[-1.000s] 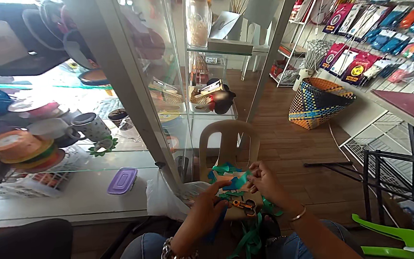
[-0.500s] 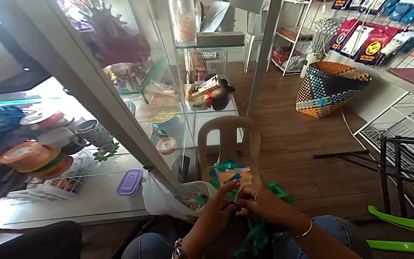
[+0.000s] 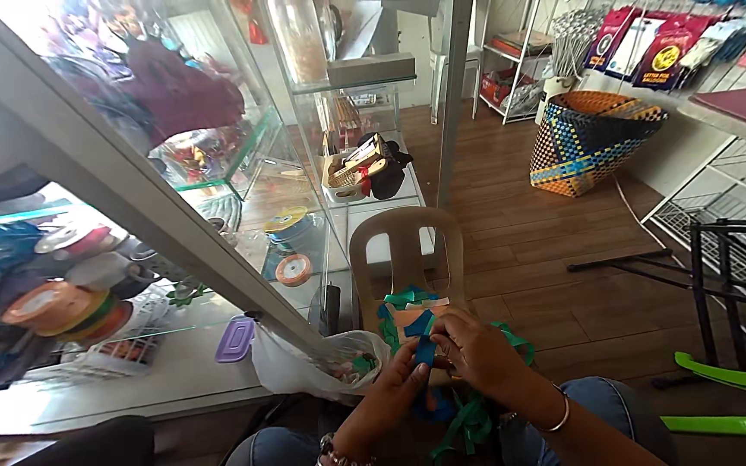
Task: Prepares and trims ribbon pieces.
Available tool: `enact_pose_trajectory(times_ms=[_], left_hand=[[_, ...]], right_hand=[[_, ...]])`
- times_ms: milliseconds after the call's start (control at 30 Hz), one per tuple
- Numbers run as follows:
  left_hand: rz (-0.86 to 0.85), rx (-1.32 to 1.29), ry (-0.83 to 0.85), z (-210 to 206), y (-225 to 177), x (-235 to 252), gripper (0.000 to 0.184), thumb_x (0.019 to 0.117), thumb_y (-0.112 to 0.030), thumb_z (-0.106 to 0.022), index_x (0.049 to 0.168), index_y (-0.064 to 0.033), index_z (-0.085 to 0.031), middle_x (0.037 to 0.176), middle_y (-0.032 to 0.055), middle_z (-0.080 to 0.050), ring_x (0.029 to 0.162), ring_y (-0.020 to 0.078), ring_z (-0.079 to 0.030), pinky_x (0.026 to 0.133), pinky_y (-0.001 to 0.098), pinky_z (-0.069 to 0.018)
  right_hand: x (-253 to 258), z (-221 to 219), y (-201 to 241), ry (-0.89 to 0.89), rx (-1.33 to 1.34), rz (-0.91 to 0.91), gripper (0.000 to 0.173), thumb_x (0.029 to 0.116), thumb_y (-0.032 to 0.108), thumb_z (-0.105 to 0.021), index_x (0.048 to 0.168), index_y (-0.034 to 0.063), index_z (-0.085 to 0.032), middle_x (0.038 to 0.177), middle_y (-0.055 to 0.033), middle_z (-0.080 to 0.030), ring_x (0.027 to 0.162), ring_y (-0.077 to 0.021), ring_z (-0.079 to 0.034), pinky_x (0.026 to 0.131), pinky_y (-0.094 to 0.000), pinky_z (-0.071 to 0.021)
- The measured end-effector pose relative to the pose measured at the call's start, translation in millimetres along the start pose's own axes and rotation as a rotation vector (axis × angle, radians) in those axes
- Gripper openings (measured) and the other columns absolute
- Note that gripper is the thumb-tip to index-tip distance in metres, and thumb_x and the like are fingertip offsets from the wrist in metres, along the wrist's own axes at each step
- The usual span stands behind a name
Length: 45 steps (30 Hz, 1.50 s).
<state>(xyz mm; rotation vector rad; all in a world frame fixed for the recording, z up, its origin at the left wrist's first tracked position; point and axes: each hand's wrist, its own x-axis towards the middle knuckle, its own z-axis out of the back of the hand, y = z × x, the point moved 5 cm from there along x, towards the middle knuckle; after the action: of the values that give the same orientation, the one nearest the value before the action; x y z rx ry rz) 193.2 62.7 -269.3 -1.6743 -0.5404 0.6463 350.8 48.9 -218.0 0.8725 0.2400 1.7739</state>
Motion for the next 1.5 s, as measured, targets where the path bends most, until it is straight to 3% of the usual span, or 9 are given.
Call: enact_pose_trajectory(times_ms=[133,300,400,533,767,1000,1133,1333,1500], left_hand=[[0.112,0.017,0.012,-3.7,10.3,1.8,0.033,0.1112,-0.02,-0.035,0.138,-0.0064,-0.049,0.1,-0.002,-0.072,0.068,0.0053,-0.065,0.07,0.0257,-0.0586],[0.197,-0.031,-0.122,0.3,8.6,1.4,0.027,0.1106,-0.016,-0.036,0.113,-0.0065,-0.061,0.067,-0.0088,-0.052,0.057,0.0053,-0.057,0.064,0.0253,-0.0575],[0.204,-0.062,-0.171,4.9,7.5,-0.6,0.025,0.1109,-0.016,-0.035,0.109,-0.0072,-0.059,0.067,-0.008,-0.05,0.056,0.0054,-0.055,0.062,0.0244,-0.0564],[0.199,-0.033,-0.173,7.6,5.7,-2.5,0.022,0.1103,-0.015,-0.036,0.111,-0.0079,-0.057,0.068,-0.0086,-0.052,0.057,0.0044,-0.055,0.061,0.0233,-0.0555],[0.176,0.118,-0.079,2.7,-0.7,-4.7,0.023,0.1101,-0.013,-0.036,0.112,-0.0087,-0.058,0.071,-0.0092,-0.052,0.059,0.0025,-0.054,0.061,0.0212,-0.0527],[0.166,0.209,-0.061,4.9,-4.4,-9.5,0.022,0.11,-0.014,-0.037,0.11,-0.0092,-0.059,0.069,-0.01,-0.051,0.058,0.0011,-0.053,0.059,0.0196,-0.0502],[0.158,0.229,-0.055,6.2,-4.4,-9.9,0.022,0.1082,-0.011,-0.039,0.111,-0.0082,-0.06,0.07,-0.0087,-0.052,0.059,0.0023,-0.053,0.059,0.0203,-0.0493],[0.168,0.253,-0.041,3.8,-6.6,-10.3,0.02,0.1076,-0.011,-0.041,0.111,-0.0089,-0.061,0.072,-0.008,-0.053,0.06,0.0023,-0.054,0.06,0.0202,-0.0498],[0.174,0.261,-0.03,3.5,-7.0,-11.8,0.02,0.106,-0.008,-0.041,0.111,-0.009,-0.061,0.072,-0.0081,-0.054,0.06,0.002,-0.054,0.06,0.0198,-0.0501]], right_hand=[[0.8,5.9,-7.2,-0.038,-0.041,-0.001,0.021,0.1019,0.021,-0.058,0.098,0.0044,-0.07,0.101,-0.0103,-0.07,0.09,-0.021,-0.07,0.076,-0.0336,-0.0595],[2.2,19.0,-11.8,-0.164,0.008,0.0,0.024,0.1018,0.02,-0.056,0.1,0.0036,-0.072,0.103,-0.0116,-0.07,0.08,-0.0157,-0.067,0.07,-0.0284,-0.0572],[1.5,39.5,-10.0,-0.207,0.366,-0.005,0.021,0.1014,0.019,-0.06,0.104,0.0016,-0.072,0.105,-0.0068,-0.069,0.081,-0.0046,-0.066,0.068,-0.0172,-0.0575],[-4.0,33.6,-0.7,0.065,1.024,-0.192,0.007,0.0954,0.012,-0.07,0.1,0.0071,-0.071,0.089,0.003,-0.073,0.071,-0.0039,-0.068,0.064,-0.0206,-0.0599],[-3.2,1.9,-10.5,0.157,0.667,-0.431,0.05,0.088,0.011,-0.075,0.129,0.0052,-0.048,0.092,-0.0005,-0.071,0.074,-0.0077,-0.07,0.067,-0.0235,-0.0597],[-2.5,0.9,-16.6,0.163,0.674,-0.478,0.013,0.0919,0.017,-0.075,0.097,0.0075,-0.069,0.084,0.0032,-0.069,0.068,-0.0002,-0.064,0.059,-0.0151,-0.0527],[-2.8,-4.3,-19.4,0.194,0.777,-0.54,0.013,0.0897,0.016,-0.076,0.093,0.0047,-0.07,0.124,-0.007,-0.063,0.097,-0.0082,-0.066,0.076,-0.0219,-0.0582],[-3.8,-10.9,-17.0,0.153,0.995,-0.749,0.019,0.0871,-0.002,-0.076,0.091,0.0036,-0.058,0.082,-0.0044,-0.069,0.067,-0.0125,-0.069,0.064,-0.0279,-0.062],[-3.5,-13.4,-16.6,0.133,1.016,-0.745,0.029,0.0863,-0.004,-0.076,0.1,0.0036,-0.051,0.085,-0.0066,-0.068,0.07,-0.0146,-0.071,0.064,-0.0289,-0.0621]])
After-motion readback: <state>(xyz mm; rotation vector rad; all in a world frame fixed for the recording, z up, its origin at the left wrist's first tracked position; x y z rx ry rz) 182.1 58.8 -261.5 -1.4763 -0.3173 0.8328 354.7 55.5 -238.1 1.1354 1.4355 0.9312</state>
